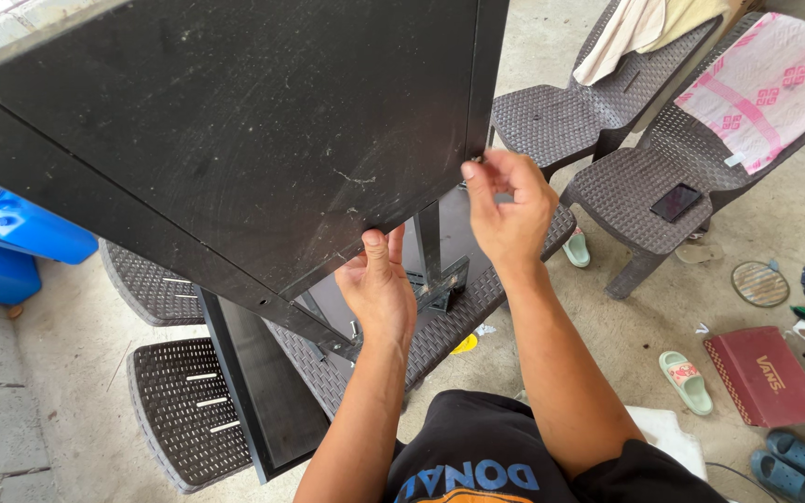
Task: The person assembles a metal shelving unit by attaching vertical supports and a wire rack shelf using bolts and nuts. They align parts, insert fasteners, and tighten connections by hand.
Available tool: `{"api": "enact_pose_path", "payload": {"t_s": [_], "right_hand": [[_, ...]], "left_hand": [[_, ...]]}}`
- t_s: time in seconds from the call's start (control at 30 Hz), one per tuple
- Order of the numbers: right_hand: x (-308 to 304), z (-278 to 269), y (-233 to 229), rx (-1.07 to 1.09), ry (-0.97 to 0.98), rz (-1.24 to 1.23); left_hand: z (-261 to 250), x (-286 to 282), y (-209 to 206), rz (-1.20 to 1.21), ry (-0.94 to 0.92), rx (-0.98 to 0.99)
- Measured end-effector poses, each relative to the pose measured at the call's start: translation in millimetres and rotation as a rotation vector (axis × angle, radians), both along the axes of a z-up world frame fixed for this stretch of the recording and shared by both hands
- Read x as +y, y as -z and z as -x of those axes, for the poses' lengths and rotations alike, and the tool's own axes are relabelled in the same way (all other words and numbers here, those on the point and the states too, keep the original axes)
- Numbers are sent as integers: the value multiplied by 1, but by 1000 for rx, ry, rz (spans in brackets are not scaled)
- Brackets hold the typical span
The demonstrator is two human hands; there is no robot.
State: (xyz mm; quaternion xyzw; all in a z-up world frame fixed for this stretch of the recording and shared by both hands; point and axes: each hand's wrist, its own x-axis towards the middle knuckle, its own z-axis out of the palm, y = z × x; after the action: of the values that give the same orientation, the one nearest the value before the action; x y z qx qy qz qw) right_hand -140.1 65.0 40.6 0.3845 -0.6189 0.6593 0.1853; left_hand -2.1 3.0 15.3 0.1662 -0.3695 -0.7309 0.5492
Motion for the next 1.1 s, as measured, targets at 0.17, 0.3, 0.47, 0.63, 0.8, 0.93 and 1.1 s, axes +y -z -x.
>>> {"api": "enact_pose_path", "payload": {"t_s": [0.17, 0.3, 0.47, 0.63, 0.8, 0.93, 1.1], "right_hand": [[2, -4, 0, 116, 41, 2], [-3, -3, 3, -87, 36, -22], [-2, 1, 4, -139, 55, -87], [1, -4, 2, 83, 11, 36], [-3, -2, 0, 39, 88, -36], [0, 1, 2, 28, 74, -37], [4, -3, 6, 19, 24, -39]], "left_hand": [[0, -1, 4, 0, 2, 4], [-1, -2, 9, 3, 16, -11], [0, -2, 8, 4, 12, 12], [-1, -1, 4, -14, 14, 13], [-2, -2, 3, -17, 25, -2], [-3, -2, 4, -20, 35, 3], [-4, -4, 7, -48, 37, 40]]}}
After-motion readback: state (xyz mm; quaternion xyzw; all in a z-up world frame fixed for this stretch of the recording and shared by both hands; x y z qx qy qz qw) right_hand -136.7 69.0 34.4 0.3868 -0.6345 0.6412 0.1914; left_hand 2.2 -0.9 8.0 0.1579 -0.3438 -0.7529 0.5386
